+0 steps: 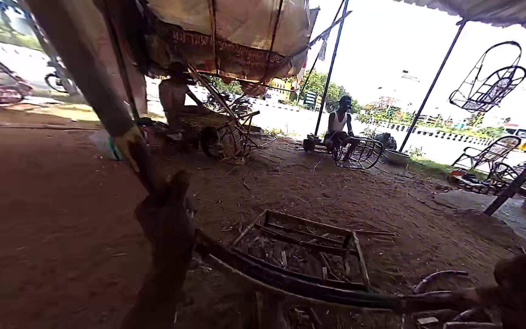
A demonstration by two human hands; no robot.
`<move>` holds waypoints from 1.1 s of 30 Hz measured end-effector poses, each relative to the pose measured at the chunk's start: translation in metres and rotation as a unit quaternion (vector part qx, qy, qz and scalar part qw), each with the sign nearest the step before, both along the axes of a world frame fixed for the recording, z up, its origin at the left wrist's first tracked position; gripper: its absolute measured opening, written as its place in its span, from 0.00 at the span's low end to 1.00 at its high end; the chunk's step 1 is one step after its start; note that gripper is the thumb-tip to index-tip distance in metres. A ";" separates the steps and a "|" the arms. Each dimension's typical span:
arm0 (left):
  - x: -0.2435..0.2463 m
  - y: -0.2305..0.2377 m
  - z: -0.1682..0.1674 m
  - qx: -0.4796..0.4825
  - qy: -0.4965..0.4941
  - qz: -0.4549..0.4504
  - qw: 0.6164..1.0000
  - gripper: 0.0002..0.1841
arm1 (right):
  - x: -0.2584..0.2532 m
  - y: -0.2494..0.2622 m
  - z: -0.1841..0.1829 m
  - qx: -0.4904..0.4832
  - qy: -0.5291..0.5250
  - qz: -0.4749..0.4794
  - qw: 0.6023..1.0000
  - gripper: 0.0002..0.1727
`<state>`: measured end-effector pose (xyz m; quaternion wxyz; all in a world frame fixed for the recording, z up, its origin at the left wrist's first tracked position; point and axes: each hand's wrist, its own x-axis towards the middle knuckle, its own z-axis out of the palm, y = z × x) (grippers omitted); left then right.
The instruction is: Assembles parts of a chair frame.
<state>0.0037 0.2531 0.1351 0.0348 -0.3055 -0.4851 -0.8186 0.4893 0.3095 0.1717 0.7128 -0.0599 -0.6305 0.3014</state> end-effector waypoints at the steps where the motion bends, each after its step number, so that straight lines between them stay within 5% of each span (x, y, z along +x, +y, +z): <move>1: 0.001 -0.025 0.001 0.035 0.010 0.057 0.998 0.14 | -0.012 0.036 0.005 0.013 -0.001 -0.075 0.997 0.25; 3: 0.016 -0.063 -0.010 0.044 0.031 0.135 0.989 0.11 | -0.047 0.092 0.010 -0.017 -0.049 -0.215 0.975 0.24; 6: 0.065 -0.078 -0.064 -0.041 0.171 0.079 0.981 0.14 | -0.096 0.112 -0.041 -0.140 -0.108 -0.253 0.951 0.24; 9: 0.092 -0.050 -0.143 -0.181 0.255 -0.037 0.949 0.24 | -0.141 0.062 -0.163 -0.135 -0.336 -0.133 0.923 0.20; 13: 0.096 -0.019 -0.236 -0.336 0.291 -0.117 0.888 0.19 | -0.161 -0.013 -0.319 -0.199 -0.659 0.010 0.726 0.17; 16: 0.104 0.003 -0.281 -0.375 0.307 -0.225 0.846 0.19 | -0.168 -0.058 -0.371 -0.158 -0.742 0.097 0.644 0.22; 18: 0.114 0.023 -0.296 -0.427 0.341 -0.268 0.794 0.19 | -0.174 -0.076 -0.388 -0.122 -0.751 0.093 0.643 0.19; 21: 0.130 0.024 -0.307 -0.456 0.398 -0.257 0.754 0.23 | -0.174 -0.087 -0.380 -0.117 -0.727 0.084 0.672 0.14; 24: 0.126 -0.027 -0.283 -0.449 0.273 -0.360 0.771 0.26 | -0.165 -0.090 -0.334 -0.122 -0.652 0.040 0.747 0.11; 26: 0.115 -0.061 -0.280 -0.432 0.125 -0.538 0.713 0.22 | -0.160 -0.086 -0.302 -0.131 -0.614 0.018 0.778 0.15; 29: 0.097 -0.092 -0.290 -0.384 0.020 -0.705 0.597 0.33 | -0.162 -0.073 -0.270 -0.117 -0.608 -0.005 0.786 0.11; 33: 0.075 -0.114 -0.281 -0.360 -0.046 -0.678 0.639 0.25 | -0.174 -0.050 -0.250 -0.142 -0.595 -0.076 0.788 0.11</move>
